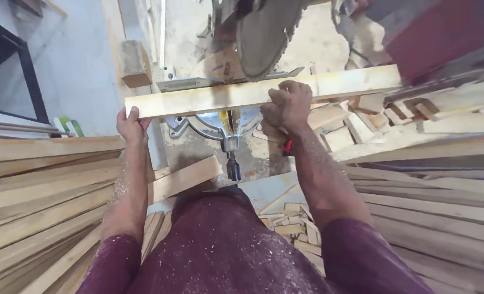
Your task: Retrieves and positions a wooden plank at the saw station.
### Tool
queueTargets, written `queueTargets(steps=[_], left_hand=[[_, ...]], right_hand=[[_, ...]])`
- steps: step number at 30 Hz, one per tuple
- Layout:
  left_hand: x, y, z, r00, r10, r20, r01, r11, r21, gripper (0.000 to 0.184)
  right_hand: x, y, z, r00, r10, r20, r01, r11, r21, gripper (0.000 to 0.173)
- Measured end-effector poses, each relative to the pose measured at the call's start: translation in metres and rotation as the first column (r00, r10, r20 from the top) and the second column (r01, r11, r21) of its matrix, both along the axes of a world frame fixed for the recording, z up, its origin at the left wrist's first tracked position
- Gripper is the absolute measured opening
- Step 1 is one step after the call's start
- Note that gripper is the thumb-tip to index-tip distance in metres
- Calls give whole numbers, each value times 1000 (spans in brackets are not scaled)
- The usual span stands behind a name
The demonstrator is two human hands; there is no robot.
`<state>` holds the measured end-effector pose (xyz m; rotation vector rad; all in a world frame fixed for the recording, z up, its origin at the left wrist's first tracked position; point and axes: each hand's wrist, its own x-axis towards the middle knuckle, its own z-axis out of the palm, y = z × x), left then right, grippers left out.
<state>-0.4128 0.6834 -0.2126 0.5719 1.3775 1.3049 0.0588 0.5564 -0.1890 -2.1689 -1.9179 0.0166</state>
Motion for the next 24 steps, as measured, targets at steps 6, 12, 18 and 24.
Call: queueTargets(steps=[6, 12, 18, 24], left_hand=[[-34, -37, 26, 702, -371, -609, 285, 929, -237, 77], [-52, -200, 17, -345, -672, -655, 623, 358, -695, 109], [-54, -191, 34, -304, -554, -775, 634, 489, -599, 89], [-12, -62, 80, -171, -173, -970, 836, 496, -236, 65]], right_hand=[[-65, -32, 33, 988, -3, -157, -19, 990, -139, 51], [-183, -103, -11, 695, 590, -410, -693, 702, -163, 49], [-195, -75, -18, 696, 640, -325, -714, 664, -222, 57], [-127, 9, 39, 835, 492, -247, -512, 859, -20, 60]])
